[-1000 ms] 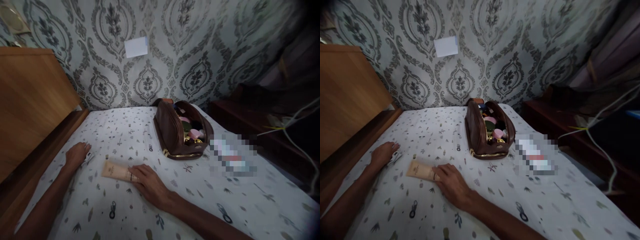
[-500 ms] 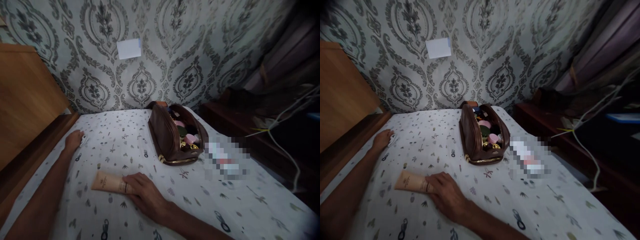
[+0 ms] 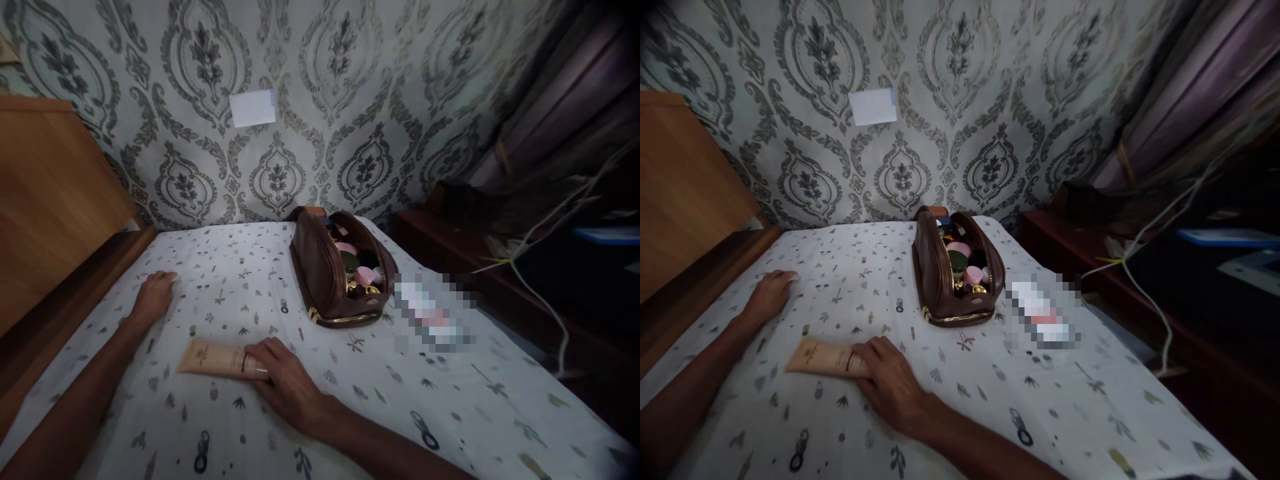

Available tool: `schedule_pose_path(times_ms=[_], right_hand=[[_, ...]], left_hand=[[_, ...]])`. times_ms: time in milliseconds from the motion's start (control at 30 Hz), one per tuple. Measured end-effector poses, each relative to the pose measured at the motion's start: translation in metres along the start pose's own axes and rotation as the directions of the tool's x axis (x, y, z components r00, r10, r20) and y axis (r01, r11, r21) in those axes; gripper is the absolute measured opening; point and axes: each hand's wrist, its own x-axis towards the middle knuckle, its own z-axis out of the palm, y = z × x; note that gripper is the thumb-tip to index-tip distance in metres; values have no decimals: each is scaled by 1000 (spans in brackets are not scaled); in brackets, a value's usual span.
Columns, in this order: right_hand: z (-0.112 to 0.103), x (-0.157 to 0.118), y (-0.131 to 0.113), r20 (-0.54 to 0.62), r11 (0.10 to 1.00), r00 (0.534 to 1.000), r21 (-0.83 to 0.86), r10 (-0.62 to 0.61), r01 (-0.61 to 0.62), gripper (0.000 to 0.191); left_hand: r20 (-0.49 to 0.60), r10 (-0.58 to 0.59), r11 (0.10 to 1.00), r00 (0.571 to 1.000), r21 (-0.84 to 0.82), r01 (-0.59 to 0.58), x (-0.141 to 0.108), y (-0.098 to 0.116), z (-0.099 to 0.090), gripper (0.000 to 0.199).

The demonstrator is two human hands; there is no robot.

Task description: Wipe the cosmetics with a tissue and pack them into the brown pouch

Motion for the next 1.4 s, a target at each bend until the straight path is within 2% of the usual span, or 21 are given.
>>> schedule_pose_path(times_ms=[33,100,167,200,267,300,367,433,500,633,800,867,933,1000,1033,1100,1167,1233,1267,1300,1400], right_hand=[[1,0,0,-18,999,999,22,40,-40,54],[1,0,0,-51,987,987,72,149,-146,50],[1,3,0,-75,966,968,120,239,-229,41],[1,4,0,-89,960,963,143,256,-242,37],[2,7,0,-128,958,962,191,242,-215,33],[2,8,0,-144,957,963,212,229,-196,30],[3,10,1,-155,950,958,242,240,-199,26],[3,10,0,-138,935,948,252,288,-248,26],[2,10,-1,-129,926,940,256,316,-277,28],[-1,10,-5,-183,951,954,243,238,-191,29],[-4,10,-8,-223,952,948,256,226,-166,28],[-5,9,-7,-243,938,934,294,262,-186,26],[-6,11,-6,-254,909,914,357,316,-215,22],[-8,13,-3,-255,866,896,447,362,-223,19],[-9,15,-1,-258,840,891,502,373,-207,19],[-11,17,2,-274,766,882,628,383,-138,21],[-10,19,6,-251,712,879,690,406,-131,23],[-9,20,10,-223,659,875,740,430,-135,27],[-8,19,11,-206,630,871,764,445,-142,29],[-8,19,11,-173,595,871,788,460,-158,32],[-8,17,6,-100,513,868,837,486,-190,37]], left_hand=[[-17,6,1000,1000,-16,-7,-3,8,-5,46],[-62,49,995,997,-83,-54,-19,38,-15,45],[-132,178,929,975,-304,-211,-50,82,-21,43],[-154,272,882,950,-355,-311,-69,106,-22,42],[-165,479,799,862,-325,-506,-107,150,-19,38],[-177,524,789,833,-268,-553,-122,166,-16,36],[-219,528,816,820,-135,-562,-142,181,-9,33],[-209,499,850,841,-68,-522,-145,174,-6,32],[-164,463,876,871,-66,-478,-138,155,-6,36],[-91,404,906,910,-99,-412,-123,122,-16,43],[-42,316,941,948,-117,-318,-120,106,-27,46],[-59,223,970,973,-83,-227,-117,101,-32,49],[-162,126,989,979,-59,-137,-114,101,-37,50],[-333,123,983,935,-88,-160,-114,110,-42,47],[-422,152,970,894,-112,-218,-116,120,-44,44],[-528,252,917,811,-137,-374,-124,147,-46,35],[-550,384,847,742,-110,-520,-132,178,-43,29],[-483,558,769,675,-5,-639,-134,200,-36,27],[-448,598,760,665,53,-648,-133,204,-32,26],[-423,608,766,671,91,-636,-130,204,-29,26],[-407,531,838,743,124,-531,-115,180,-26,26]])
